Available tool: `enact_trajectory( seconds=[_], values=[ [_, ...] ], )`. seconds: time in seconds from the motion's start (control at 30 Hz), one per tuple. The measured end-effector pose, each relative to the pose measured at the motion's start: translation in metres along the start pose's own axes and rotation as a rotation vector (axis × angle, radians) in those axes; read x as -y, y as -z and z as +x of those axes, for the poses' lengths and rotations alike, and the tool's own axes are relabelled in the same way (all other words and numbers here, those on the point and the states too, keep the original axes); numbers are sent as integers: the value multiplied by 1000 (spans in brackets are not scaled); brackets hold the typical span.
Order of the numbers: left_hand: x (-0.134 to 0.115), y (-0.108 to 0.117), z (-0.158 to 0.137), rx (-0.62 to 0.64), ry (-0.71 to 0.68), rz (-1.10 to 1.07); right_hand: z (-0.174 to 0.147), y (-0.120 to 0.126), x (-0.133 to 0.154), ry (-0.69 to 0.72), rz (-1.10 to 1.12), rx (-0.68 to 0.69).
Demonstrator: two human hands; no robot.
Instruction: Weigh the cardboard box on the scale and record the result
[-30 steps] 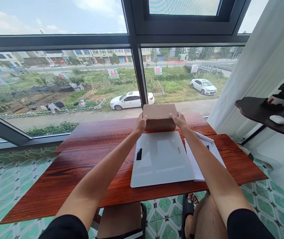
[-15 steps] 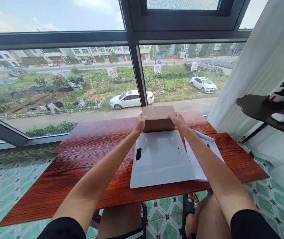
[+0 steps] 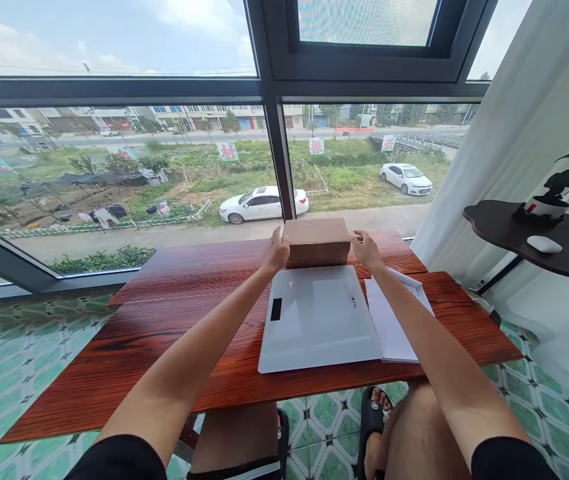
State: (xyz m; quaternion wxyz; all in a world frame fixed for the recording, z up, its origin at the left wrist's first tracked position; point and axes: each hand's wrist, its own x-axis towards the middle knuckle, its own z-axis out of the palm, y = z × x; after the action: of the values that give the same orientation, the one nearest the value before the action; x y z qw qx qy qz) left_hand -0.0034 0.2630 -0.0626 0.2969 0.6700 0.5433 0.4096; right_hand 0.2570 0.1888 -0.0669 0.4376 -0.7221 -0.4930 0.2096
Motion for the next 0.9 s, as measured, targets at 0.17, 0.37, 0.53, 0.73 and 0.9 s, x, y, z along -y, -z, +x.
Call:
enact_trajectory(
  seconds=[0.17, 0.37, 0.53, 0.73, 0.9],
  values=[
    [-34, 8, -14, -45, -201, 75, -17, 34, -11, 133, -80, -105],
    [-85, 4, -41, -20, -437, 166, -41, 70, -22, 107, -187, -63],
    [-124, -13, -86, 73, -669, 230, -63, 89, -40, 121, -368, -37],
    [-148, -41, -155, 195, -1201, 533, -95, 104, -66, 260, -557, -50],
    [-144, -72, -200, 302, -1558, 632, -114, 112, -88, 191, -632, -50]
  ],
)
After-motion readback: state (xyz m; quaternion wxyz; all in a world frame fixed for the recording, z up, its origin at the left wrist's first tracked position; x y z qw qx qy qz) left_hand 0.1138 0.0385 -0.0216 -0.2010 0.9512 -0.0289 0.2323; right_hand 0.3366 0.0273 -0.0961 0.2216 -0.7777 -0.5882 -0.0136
